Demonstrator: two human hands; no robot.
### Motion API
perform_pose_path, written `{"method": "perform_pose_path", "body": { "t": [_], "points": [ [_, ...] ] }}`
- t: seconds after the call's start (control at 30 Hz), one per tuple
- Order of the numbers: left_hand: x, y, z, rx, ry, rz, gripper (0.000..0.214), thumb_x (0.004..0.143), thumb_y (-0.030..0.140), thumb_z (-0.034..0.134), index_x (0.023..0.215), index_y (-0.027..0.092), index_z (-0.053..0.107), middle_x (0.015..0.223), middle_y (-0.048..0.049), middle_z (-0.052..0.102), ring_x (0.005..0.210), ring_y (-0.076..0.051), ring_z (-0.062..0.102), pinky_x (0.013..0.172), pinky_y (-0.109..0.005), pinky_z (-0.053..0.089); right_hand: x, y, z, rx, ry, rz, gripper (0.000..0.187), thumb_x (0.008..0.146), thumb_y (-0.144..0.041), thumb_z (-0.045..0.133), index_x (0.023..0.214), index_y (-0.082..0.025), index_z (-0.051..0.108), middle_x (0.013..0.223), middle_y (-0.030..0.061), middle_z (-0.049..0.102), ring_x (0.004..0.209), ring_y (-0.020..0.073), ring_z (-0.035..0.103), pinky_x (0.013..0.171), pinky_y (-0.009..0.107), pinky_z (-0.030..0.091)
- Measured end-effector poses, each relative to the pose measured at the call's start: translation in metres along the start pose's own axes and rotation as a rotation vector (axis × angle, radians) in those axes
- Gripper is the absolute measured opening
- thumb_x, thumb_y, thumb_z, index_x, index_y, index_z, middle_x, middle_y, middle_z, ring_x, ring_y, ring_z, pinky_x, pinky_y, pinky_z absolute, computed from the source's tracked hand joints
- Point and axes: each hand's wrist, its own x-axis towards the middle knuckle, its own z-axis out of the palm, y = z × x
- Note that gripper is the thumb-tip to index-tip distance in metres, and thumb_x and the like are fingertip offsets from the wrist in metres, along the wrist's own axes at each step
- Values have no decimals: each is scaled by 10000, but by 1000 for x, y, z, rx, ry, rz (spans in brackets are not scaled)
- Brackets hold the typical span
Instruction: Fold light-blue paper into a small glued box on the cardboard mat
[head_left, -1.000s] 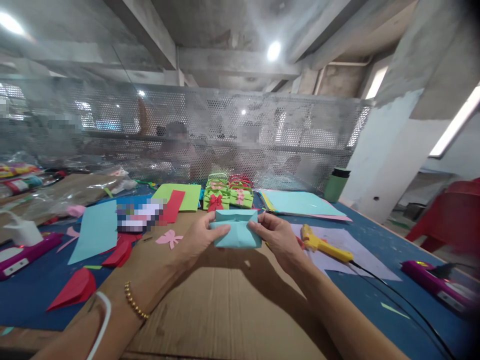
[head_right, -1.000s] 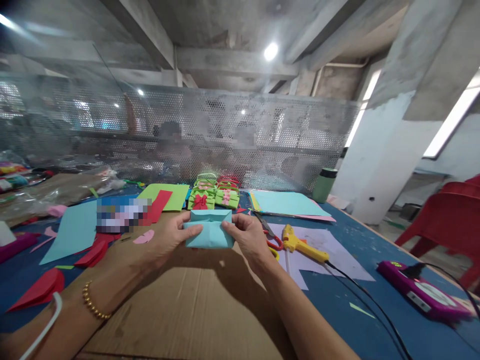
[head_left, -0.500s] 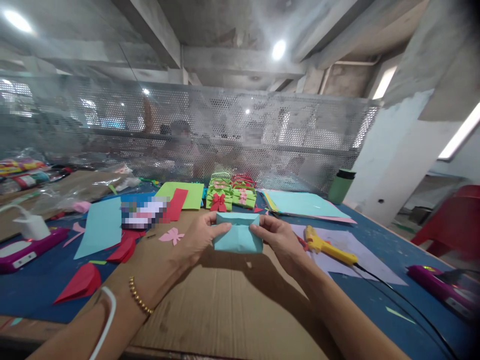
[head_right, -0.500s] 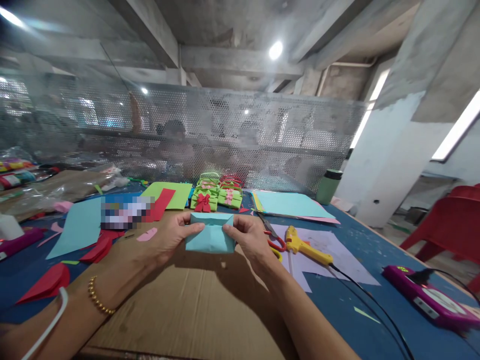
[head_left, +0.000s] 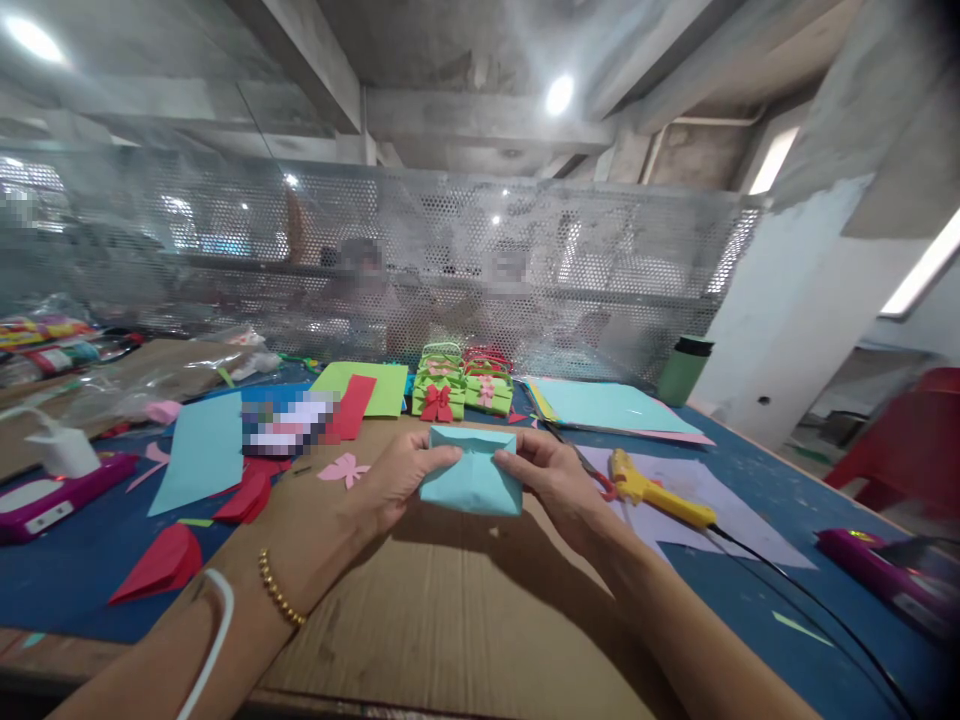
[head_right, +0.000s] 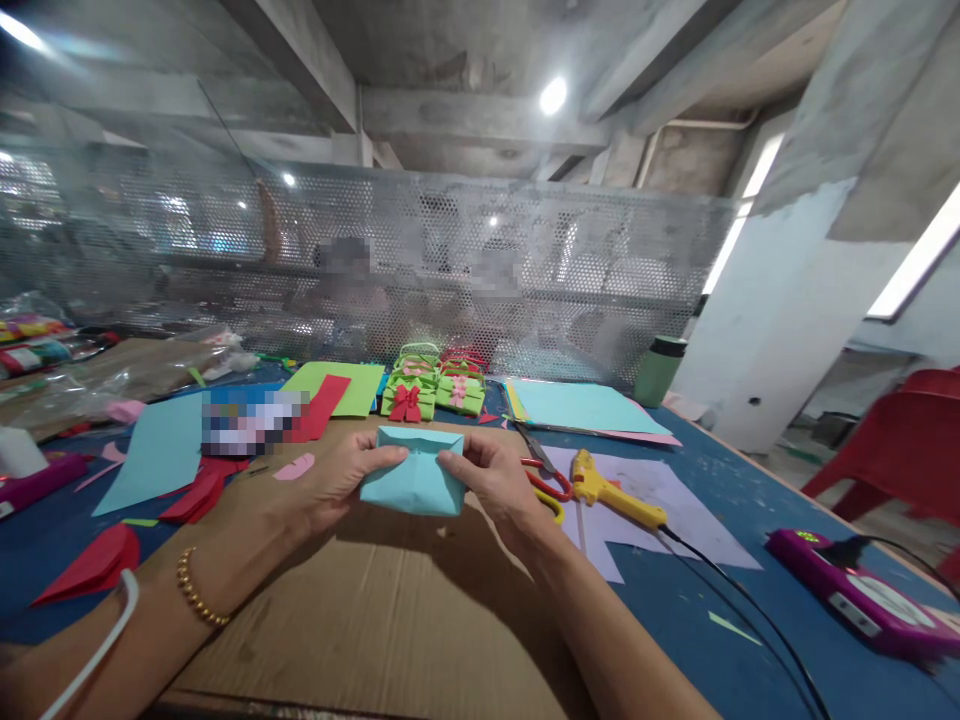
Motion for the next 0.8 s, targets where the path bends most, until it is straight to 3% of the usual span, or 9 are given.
{"method": "perform_pose_path", "body": {
  "t": [0.3, 0.53, 0.8],
  "points": [
    [0, -4, -1, 62, 10, 4, 294, 594, 225, 818, 860, 120, 750, 782, -45, 735, 633, -132, 628, 595, -239, 488, 5, 13, -3, -37, 40, -47, 277, 662, -385, 801, 687, -180, 617, 671, -13, 614, 630, 130, 525, 597, 264, 395],
    [-1, -1, 0, 20, 17, 50, 283, 550, 161, 793, 829, 139, 754, 684, -9, 702, 582, -118, 593, 552, -219, 450, 4, 7, 0, 61, 74, -7, 304, 580, -314, 824, 849, -195, 749, 713, -2, 675, 648, 135, 558, 602, 252, 410],
    [-7, 8, -2, -3, -145, 5, 425, 614, 237, 827, 1020, 138, 746, 854, -65, 723, 694, -139, 609, 621, -228, 453, -3, -4, 0, 141, 72, 68, 296, 611, -226, 806, 905, -218, 769, 728, -14, 690, 663, 132, 578, 626, 253, 423]
  ]
}}
